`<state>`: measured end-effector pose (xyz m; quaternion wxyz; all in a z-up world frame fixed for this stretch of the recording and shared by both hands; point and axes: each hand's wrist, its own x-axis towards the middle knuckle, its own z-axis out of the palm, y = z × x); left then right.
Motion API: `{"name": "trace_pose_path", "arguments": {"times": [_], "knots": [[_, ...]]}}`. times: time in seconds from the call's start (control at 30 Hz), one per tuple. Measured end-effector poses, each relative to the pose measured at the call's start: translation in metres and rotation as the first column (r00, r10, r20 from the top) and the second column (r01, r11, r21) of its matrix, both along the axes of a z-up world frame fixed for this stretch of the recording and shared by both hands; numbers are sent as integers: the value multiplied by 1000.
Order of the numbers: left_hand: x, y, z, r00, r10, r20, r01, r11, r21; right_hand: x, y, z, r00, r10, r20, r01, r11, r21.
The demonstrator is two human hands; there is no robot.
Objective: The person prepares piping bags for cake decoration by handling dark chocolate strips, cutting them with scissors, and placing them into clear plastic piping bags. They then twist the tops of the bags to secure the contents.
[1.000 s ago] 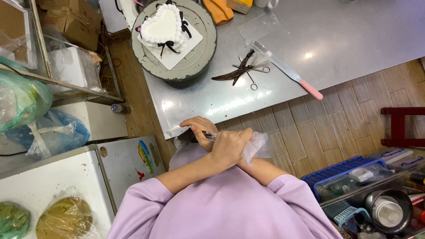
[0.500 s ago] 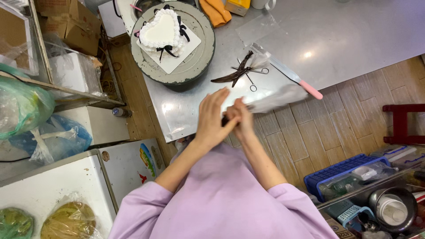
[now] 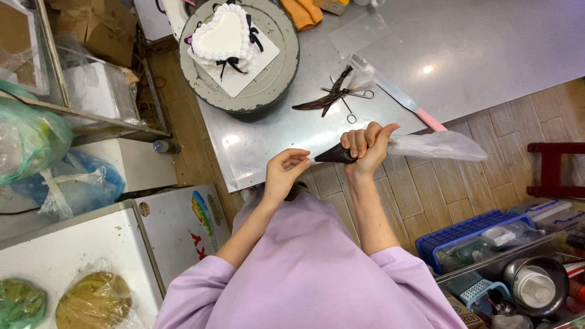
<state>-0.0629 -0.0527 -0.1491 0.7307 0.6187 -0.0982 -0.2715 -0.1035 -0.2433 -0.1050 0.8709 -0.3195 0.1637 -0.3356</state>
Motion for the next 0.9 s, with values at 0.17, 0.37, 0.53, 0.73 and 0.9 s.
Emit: {"name": "trace_pose_path", "arguments": {"times": [0.17, 0.37, 0.53, 0.73, 0.9], "knots": [[-15, -14, 17, 963, 200, 180, -213, 975, 57, 5, 10, 4, 1000, -18, 17, 20, 993, -114], [-27, -19, 62, 862, 5, 507, -7, 1000, 2, 6, 44, 0, 970, 89, 226, -120, 985, 128], [-10, -34, 81, 601, -260, 755, 68, 959, 276, -15, 57, 15, 991, -3, -131, -11, 994, -108], [-29, -44, 76, 858, -231, 458, 282, 958, -46, -27, 55, 31, 998, -38, 46, 43, 992, -120], [-28, -53, 76, 840, -270, 470, 348, 933, -88, -35, 71, 32, 957, -268, -108, 226, 928, -295]]}}
